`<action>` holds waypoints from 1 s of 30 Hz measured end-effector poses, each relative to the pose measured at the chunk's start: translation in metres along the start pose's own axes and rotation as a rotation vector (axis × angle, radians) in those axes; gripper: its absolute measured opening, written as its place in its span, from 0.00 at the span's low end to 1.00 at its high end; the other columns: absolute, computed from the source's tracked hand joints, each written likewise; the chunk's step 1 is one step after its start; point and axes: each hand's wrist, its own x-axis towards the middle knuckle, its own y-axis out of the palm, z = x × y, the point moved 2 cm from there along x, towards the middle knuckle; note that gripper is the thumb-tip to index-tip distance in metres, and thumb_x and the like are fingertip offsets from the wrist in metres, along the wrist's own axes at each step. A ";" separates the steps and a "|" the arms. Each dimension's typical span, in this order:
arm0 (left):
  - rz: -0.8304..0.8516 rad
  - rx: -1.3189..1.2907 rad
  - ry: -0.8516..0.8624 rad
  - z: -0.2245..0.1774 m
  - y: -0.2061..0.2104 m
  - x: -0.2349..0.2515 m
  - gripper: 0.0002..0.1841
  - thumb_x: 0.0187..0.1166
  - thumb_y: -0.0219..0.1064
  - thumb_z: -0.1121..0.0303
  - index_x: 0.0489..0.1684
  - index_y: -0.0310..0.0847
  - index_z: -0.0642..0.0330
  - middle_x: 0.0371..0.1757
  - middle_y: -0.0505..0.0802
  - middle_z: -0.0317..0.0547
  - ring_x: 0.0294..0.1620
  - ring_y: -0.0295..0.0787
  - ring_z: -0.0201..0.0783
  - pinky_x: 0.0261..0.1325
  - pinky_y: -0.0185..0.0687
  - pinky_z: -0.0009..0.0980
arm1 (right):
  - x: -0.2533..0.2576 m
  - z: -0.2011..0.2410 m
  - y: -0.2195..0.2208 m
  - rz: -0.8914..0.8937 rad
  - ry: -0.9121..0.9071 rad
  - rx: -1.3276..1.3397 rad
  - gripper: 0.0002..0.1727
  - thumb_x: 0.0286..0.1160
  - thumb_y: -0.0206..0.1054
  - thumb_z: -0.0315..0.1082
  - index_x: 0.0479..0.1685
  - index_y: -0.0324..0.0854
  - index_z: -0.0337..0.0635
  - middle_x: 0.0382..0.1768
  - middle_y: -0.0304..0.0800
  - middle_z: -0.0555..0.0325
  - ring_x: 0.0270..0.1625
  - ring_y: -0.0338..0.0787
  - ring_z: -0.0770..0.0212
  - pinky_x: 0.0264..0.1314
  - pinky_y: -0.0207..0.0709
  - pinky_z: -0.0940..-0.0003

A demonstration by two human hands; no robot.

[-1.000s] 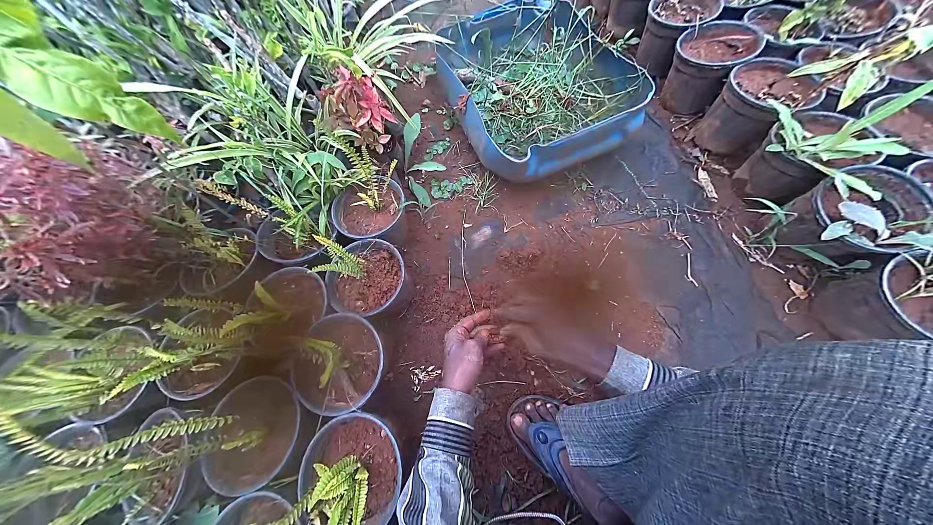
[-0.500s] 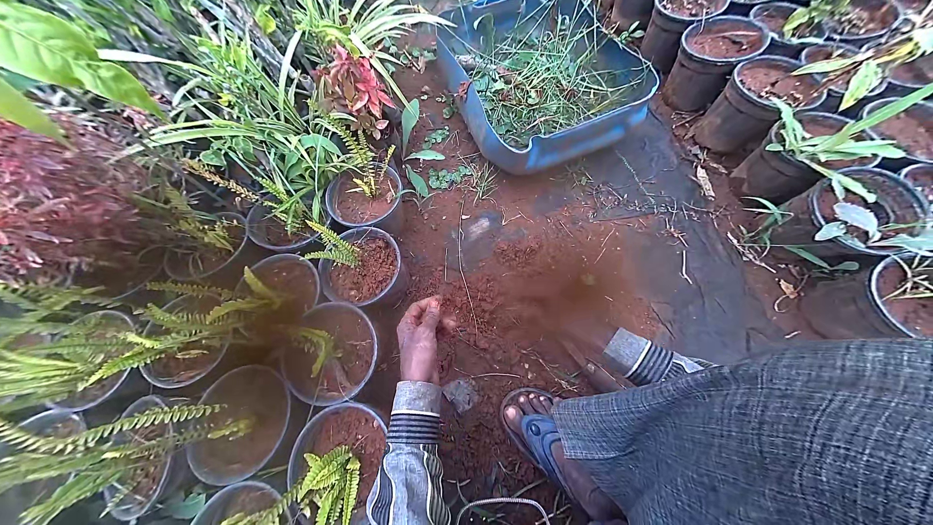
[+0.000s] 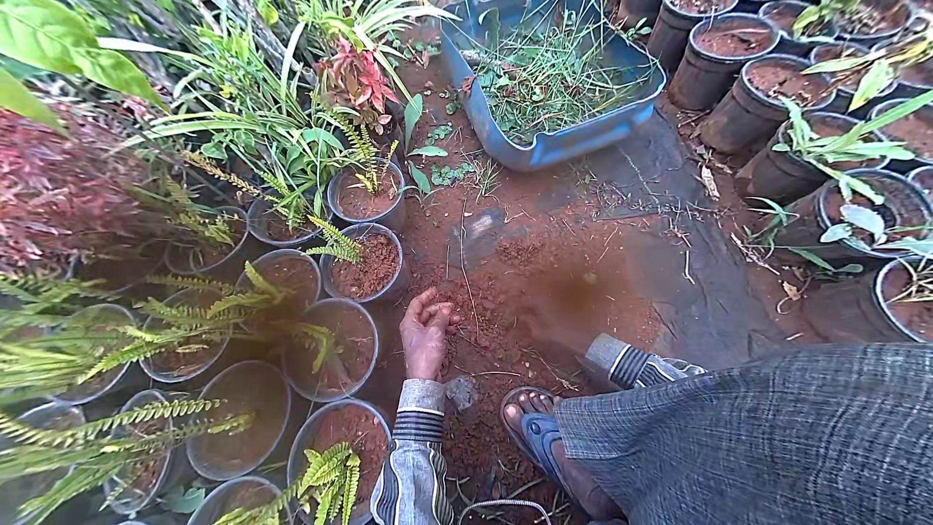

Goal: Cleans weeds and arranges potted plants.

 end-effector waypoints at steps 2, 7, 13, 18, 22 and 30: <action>-0.035 0.110 0.019 0.007 -0.003 0.005 0.18 0.86 0.64 0.76 0.73 0.77 0.62 0.47 0.95 0.52 0.41 0.94 0.40 0.48 0.90 0.37 | -0.002 -0.003 -0.003 0.005 0.029 0.047 0.09 0.80 0.67 0.32 0.51 0.91 0.44 0.49 0.95 0.47 0.55 0.93 0.46 0.63 0.83 0.40; -0.144 0.569 -0.048 0.039 -0.021 0.019 0.19 0.85 0.67 0.70 0.73 0.80 0.60 0.67 0.91 0.56 0.69 0.87 0.55 0.74 0.77 0.60 | -0.004 0.001 0.014 0.018 0.005 -0.133 0.19 0.80 0.71 0.42 0.67 0.84 0.47 0.59 0.90 0.49 0.62 0.91 0.49 0.69 0.83 0.46; -0.291 0.326 -0.072 0.086 -0.042 0.025 0.13 0.89 0.63 0.70 0.65 0.83 0.63 0.52 0.91 0.59 0.34 0.94 0.47 0.43 0.93 0.45 | 0.001 -0.004 0.022 -0.023 -0.046 -0.160 0.13 0.83 0.64 0.37 0.61 0.87 0.48 0.57 0.92 0.52 0.58 0.93 0.51 0.63 0.85 0.47; -0.320 0.274 -0.075 0.087 -0.039 0.026 0.13 0.90 0.62 0.69 0.64 0.83 0.64 0.52 0.91 0.59 0.34 0.94 0.48 0.43 0.93 0.46 | 0.002 -0.010 0.006 -0.062 0.037 0.204 0.08 0.80 0.70 0.33 0.51 0.92 0.44 0.46 0.96 0.51 0.51 0.95 0.53 0.61 0.85 0.46; -0.313 0.297 -0.074 0.084 -0.038 0.024 0.13 0.90 0.61 0.69 0.64 0.83 0.65 0.52 0.91 0.59 0.35 0.93 0.48 0.43 0.93 0.47 | -0.019 0.034 -0.041 0.015 0.298 0.502 0.10 0.85 0.65 0.27 0.57 0.85 0.31 0.52 0.91 0.43 0.48 0.91 0.54 0.58 0.84 0.58; -0.329 0.281 -0.079 0.084 -0.037 0.024 0.12 0.90 0.62 0.69 0.63 0.83 0.64 0.49 0.91 0.56 0.31 0.92 0.44 0.40 0.93 0.43 | -0.012 0.000 -0.009 -0.038 0.119 0.049 0.16 0.81 0.72 0.40 0.60 0.86 0.41 0.48 0.93 0.46 0.54 0.93 0.47 0.63 0.82 0.43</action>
